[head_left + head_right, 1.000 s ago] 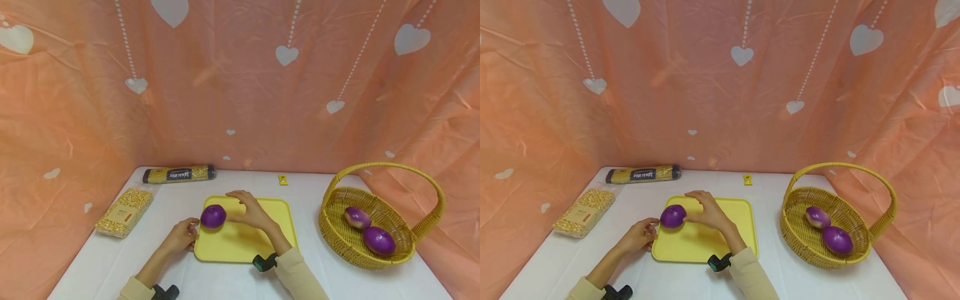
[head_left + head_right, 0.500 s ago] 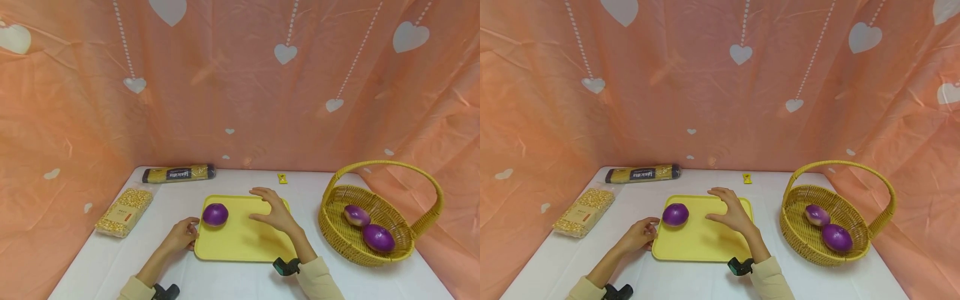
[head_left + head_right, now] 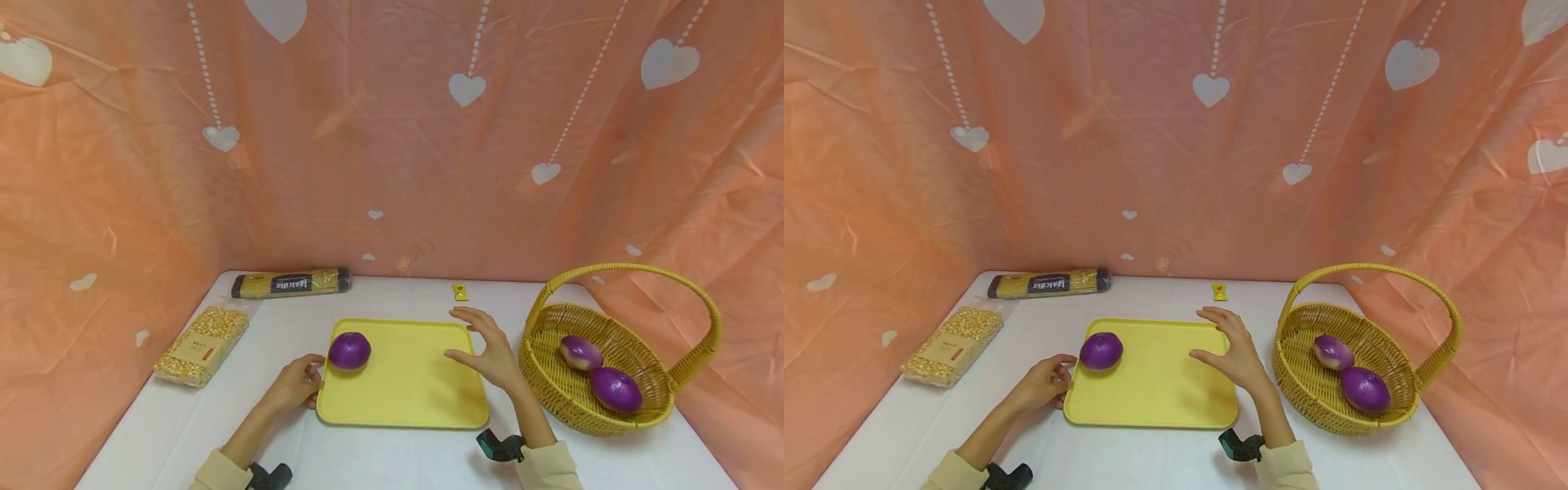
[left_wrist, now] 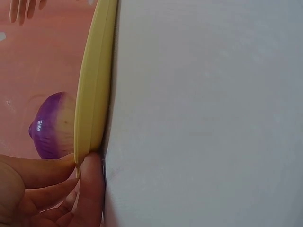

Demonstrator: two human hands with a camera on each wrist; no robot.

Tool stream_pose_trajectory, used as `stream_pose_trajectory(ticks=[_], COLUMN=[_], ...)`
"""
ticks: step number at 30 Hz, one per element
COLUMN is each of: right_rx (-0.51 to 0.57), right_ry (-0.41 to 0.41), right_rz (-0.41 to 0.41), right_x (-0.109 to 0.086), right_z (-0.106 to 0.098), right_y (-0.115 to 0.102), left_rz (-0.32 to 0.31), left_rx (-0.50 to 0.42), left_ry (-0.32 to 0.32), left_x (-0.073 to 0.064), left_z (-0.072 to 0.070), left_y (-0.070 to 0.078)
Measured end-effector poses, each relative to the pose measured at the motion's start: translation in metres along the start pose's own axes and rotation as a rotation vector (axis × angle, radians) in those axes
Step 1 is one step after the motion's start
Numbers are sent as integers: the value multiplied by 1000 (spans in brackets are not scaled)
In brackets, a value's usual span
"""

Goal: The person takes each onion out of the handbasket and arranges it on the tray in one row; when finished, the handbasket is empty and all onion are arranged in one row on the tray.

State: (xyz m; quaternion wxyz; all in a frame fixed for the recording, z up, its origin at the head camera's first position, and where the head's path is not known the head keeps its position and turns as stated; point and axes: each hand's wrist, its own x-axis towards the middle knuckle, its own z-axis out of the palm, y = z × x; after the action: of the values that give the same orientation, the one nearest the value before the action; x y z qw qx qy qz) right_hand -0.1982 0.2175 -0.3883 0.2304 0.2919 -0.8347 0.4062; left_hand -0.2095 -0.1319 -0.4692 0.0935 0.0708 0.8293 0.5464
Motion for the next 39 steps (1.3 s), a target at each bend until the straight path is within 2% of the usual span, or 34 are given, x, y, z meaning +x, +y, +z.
stream_pose_trajectory(ticks=[3, 10, 16, 20, 24, 27, 32, 39], right_rx=[-28, -29, -71, -125, -158, -141, -89, -120], right_ry=[18, 64, 82, 119, 143, 161, 178, 169], right_rz=[8, 36, 52, 67, 125, 178, 219, 278], right_x=[-3, -18, -35, -49, -61, -67, -75, -78], right_z=[-10, -30, -47, -54, -65, -75, -90, -106], right_y=[-6, -3, -2, 13, 29, 35, 50, 58], left_rz=[-2, 1, 5, -9, -17, -11, -10, -25], left_rx=[2, 27, 45, 49, 50, 47, 45, 46], left_ry=[1, 5, 2, 12, 15, 12, 17, 20], left_x=[0, -1, -1, -1, -1, -1, -1, -1], left_z=[0, 0, 0, 0, 1, 1, 0, 1], left_y=[0, 0, -4, -3, -2, -2, -1, -1])
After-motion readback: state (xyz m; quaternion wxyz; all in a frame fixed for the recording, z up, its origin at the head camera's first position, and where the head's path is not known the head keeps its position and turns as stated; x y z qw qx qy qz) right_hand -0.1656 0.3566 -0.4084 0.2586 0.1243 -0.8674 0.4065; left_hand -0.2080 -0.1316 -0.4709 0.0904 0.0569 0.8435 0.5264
